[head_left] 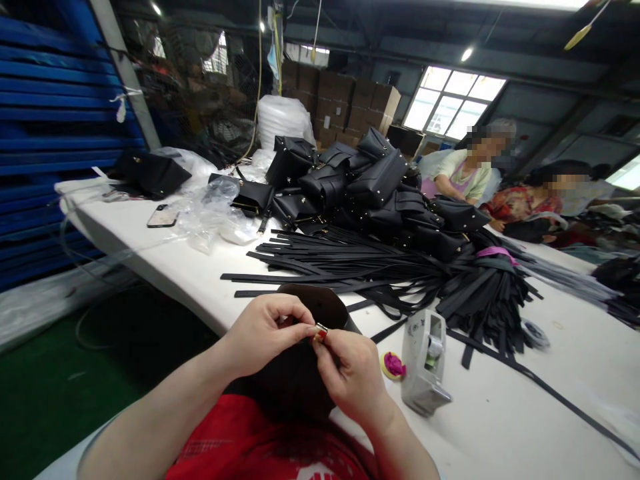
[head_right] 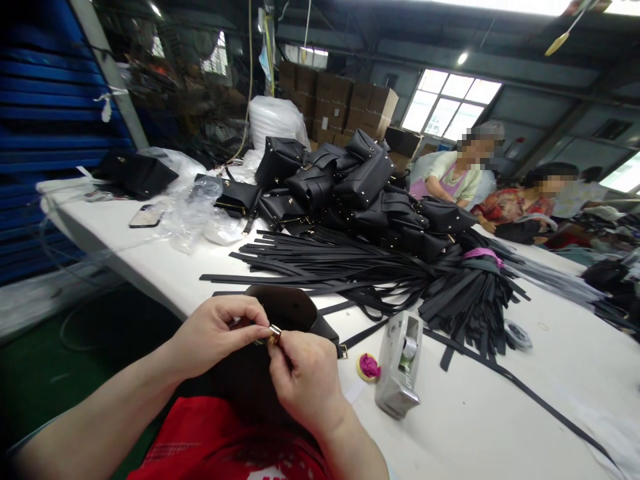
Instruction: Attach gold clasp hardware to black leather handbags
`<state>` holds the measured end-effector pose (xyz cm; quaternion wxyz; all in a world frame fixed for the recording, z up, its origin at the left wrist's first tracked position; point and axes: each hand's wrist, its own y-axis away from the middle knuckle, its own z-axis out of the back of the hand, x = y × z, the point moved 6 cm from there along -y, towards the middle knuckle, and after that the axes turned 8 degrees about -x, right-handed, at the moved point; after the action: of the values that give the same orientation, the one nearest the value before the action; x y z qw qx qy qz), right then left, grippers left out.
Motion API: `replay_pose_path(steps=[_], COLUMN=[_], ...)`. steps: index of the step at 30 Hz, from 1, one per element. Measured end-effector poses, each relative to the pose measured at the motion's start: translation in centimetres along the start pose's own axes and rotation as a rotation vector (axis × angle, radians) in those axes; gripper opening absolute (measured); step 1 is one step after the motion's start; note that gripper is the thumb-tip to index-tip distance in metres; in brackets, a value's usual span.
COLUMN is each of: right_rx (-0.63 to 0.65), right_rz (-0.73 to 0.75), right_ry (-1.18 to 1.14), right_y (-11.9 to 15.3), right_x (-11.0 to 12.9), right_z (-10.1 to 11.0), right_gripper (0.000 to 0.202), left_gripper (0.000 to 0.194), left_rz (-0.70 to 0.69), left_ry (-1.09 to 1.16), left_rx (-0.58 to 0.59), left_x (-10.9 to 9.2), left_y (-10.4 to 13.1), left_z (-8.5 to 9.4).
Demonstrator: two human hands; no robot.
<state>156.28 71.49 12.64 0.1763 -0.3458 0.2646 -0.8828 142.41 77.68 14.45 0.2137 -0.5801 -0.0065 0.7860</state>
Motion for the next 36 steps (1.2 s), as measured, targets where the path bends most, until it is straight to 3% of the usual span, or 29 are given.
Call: replay_pose_path(steps=[5,10,15,21,26,36], right_rx=[-0.082,-0.141,-0.108,-0.022,0.019,0.051], right_rz=[-0.004,-0.060,-0.224,-0.330,-0.305,-0.086], right_ry=[-0.035,-0.055,-0.183,-0.387,-0.399,-0.141], right_y=[0.1,0.3,0.2,0.1,0.1,0.0], right_x=[0.4,0.2,-0.9,-1.8,-1.9,-1.0], right_z=[0.5,0.8,0.7,0.1,-0.1,0.0], right_gripper=[0.023,0.024,0.024,0.030,0.028,0.023], left_gripper=[0.013,0.015,0.014,0.006,0.010,0.008], left_rz=[-0.155,-0.223,-0.250,-0.158,-0.069,-0.075], left_ry=[-0.052,-0.094,-0.086,-0.145,-0.121,-0.059], left_rx=[-0.079,-0.127,-0.087,-0.173,-0.184,-0.126], left_x=[-1.6,-2.4,-2.3,-1.7,-1.2,-1.0], left_y=[0.7,1.2,1.4,0.9,0.7,0.3], left_z=[-0.5,-1.4,-2.3,-1.3,-0.9,-0.3])
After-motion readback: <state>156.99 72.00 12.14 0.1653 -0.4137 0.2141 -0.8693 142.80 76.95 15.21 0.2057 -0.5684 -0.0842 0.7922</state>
